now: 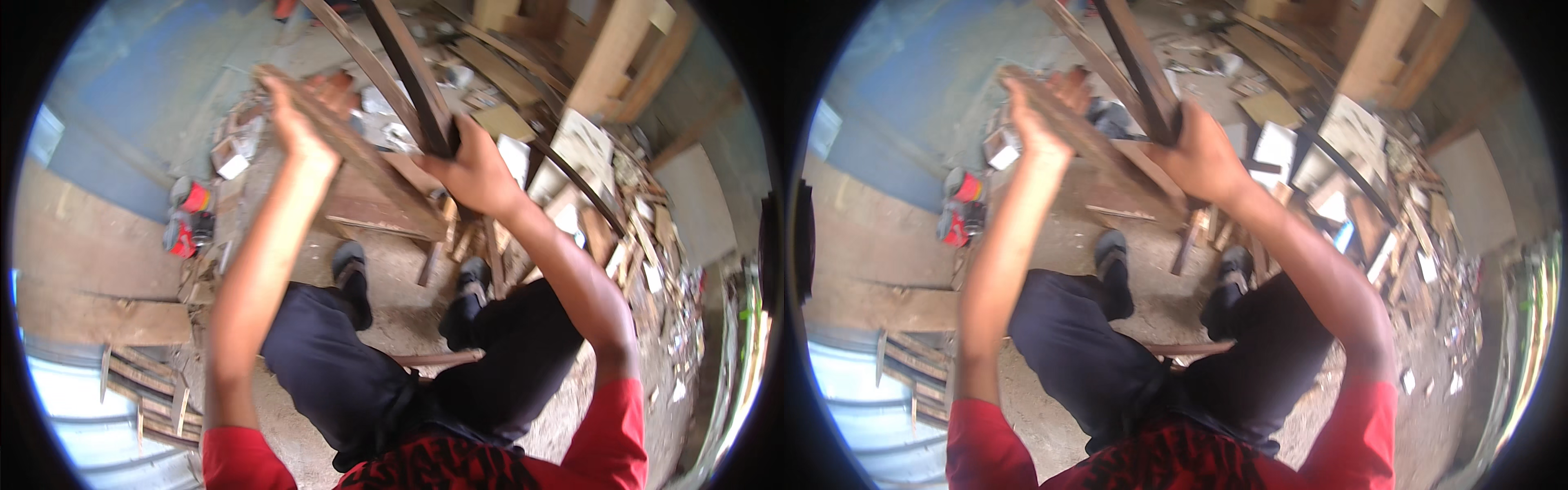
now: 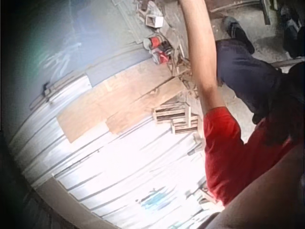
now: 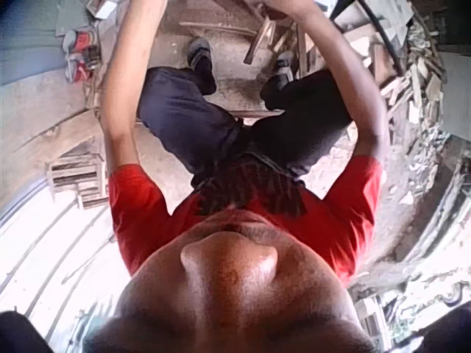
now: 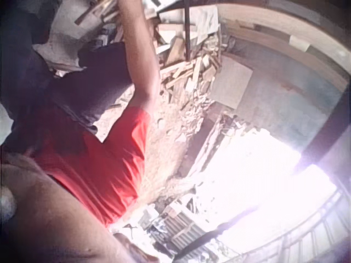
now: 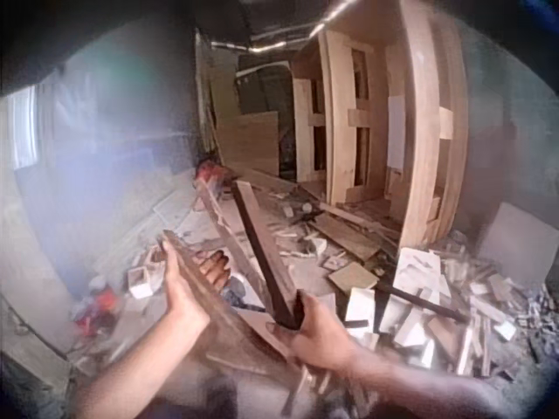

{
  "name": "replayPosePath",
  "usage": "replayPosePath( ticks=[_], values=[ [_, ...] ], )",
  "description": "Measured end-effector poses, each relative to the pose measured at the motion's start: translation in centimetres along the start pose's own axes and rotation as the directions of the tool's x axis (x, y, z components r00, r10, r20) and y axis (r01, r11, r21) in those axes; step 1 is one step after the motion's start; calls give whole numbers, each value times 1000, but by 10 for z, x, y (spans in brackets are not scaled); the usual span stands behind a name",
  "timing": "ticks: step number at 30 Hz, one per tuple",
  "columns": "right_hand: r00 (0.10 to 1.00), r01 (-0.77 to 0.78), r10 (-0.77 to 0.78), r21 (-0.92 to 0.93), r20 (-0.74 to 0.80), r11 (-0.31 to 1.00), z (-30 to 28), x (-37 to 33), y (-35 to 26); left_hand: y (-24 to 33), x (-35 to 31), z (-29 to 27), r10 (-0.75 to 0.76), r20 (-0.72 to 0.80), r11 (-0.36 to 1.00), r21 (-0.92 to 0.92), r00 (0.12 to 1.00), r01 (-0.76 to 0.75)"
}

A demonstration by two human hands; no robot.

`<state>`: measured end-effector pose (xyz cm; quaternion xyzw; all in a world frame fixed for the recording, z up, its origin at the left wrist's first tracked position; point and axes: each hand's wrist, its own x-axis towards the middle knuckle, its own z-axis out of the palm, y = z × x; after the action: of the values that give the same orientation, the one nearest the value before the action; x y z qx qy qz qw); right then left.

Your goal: The person sits on the floor and sorts through a pile of wood scraps, picking up pieces, inspecting them, and occasionally breaking them apart with a hammer. The person handles various wood pieces one at a time and places them back into the pile.

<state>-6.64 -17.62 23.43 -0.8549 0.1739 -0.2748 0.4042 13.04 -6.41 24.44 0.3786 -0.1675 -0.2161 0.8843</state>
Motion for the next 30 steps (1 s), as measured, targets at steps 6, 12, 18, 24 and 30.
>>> replayPosePath(
  ticks=[6,12,18,24,30],
  values=[
    [997,-5,13,-105,70,994,43,-13,7,-25,3,-28,-105,-64,992,-76,992,100],
    [989,92,-81,-94,122,991,48,-17,-10,-15,5,-33,-68,-154,987,-157,986,44],
    [986,-18,18,2,166,1000,44,-17,8,-8,10,-42,-70,63,961,-265,996,85],
    [952,7,-48,134,302,991,45,-9,21,-9,13,-41,-83,-11,974,-215,997,79],
    [951,57,-91,123,295,991,46,-3,31,-10,23,-42,-158,-104,984,-101,982,148]
  ],
)
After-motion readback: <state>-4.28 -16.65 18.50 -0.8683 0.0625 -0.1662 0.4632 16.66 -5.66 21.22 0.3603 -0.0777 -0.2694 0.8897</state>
